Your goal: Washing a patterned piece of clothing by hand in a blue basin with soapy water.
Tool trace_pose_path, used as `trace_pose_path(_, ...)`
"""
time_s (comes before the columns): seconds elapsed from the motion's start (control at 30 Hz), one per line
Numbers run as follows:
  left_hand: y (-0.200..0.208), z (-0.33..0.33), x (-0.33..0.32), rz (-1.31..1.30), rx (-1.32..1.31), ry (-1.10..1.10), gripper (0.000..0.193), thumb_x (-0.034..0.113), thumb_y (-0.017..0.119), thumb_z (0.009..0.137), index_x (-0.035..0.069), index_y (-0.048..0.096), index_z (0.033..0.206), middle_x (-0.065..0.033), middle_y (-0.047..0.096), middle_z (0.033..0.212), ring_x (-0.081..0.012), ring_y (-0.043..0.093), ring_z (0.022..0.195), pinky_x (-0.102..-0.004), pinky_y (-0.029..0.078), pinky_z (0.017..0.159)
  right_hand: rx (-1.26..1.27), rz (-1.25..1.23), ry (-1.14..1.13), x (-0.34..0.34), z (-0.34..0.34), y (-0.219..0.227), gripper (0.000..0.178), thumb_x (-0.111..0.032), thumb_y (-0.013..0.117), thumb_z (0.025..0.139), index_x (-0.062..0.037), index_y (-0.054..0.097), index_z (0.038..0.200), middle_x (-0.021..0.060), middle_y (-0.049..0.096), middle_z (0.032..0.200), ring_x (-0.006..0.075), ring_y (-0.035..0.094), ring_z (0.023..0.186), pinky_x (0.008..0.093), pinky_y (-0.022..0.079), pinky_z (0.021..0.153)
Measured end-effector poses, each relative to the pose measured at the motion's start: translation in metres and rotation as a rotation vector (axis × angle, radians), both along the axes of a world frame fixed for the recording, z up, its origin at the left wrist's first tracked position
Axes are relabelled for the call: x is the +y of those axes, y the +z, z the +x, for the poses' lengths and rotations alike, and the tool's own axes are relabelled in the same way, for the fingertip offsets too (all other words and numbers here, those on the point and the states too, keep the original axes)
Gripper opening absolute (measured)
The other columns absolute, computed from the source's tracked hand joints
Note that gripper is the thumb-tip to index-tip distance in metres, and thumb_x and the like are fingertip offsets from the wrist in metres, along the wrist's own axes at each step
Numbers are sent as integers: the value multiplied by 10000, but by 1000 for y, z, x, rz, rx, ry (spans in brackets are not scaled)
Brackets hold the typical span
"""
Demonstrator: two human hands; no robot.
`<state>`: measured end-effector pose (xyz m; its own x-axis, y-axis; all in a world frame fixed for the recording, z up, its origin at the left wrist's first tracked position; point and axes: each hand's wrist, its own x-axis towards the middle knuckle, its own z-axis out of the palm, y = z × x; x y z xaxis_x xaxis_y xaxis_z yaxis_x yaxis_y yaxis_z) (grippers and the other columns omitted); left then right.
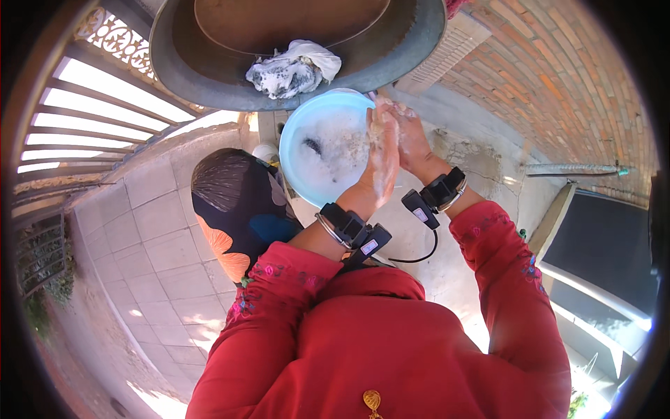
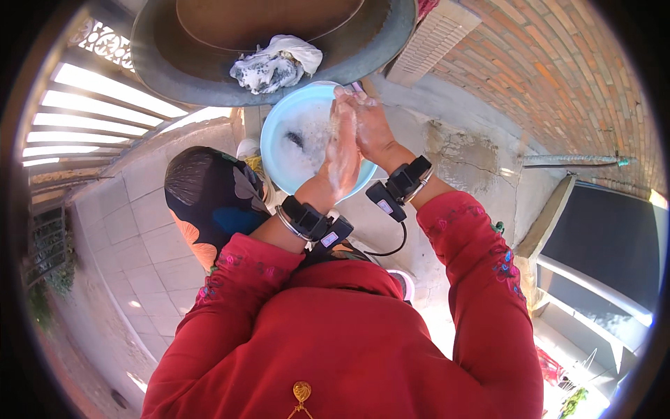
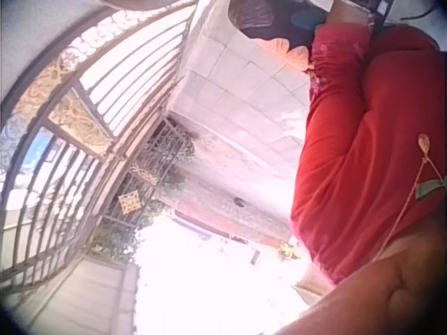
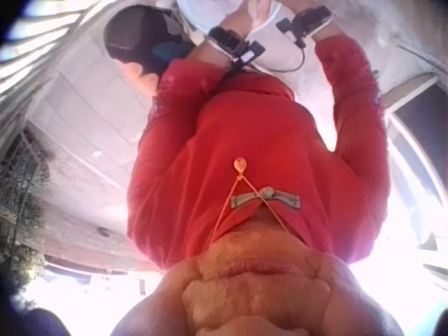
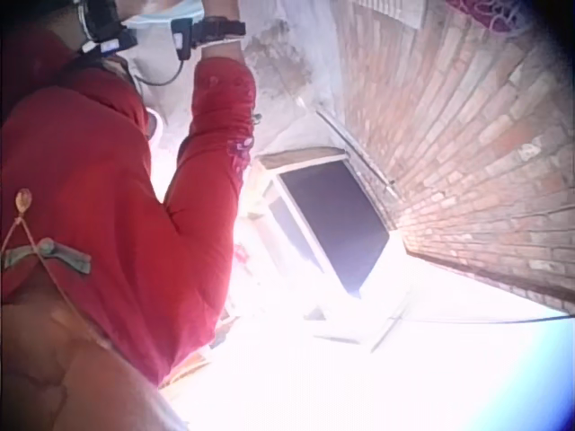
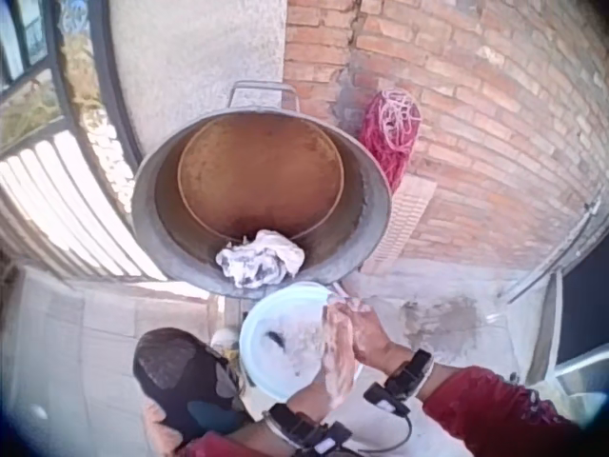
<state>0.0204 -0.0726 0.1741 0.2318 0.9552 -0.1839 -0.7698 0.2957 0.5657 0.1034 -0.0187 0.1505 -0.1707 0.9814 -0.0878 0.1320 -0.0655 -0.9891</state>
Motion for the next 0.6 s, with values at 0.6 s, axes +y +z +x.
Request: trace_pose_path(0.6, -3, 13, -5, 470, 1033, 65, 612, 522, 419, 903, -38, 650, 819, -278, 616, 735, -428, 594, 798, -464, 438, 808, 9, 26, 81, -3, 32, 0, 271, -146, 633, 775, -61, 595, 1029, 79, 643, 973, 219, 608, 880, 314, 504, 770)
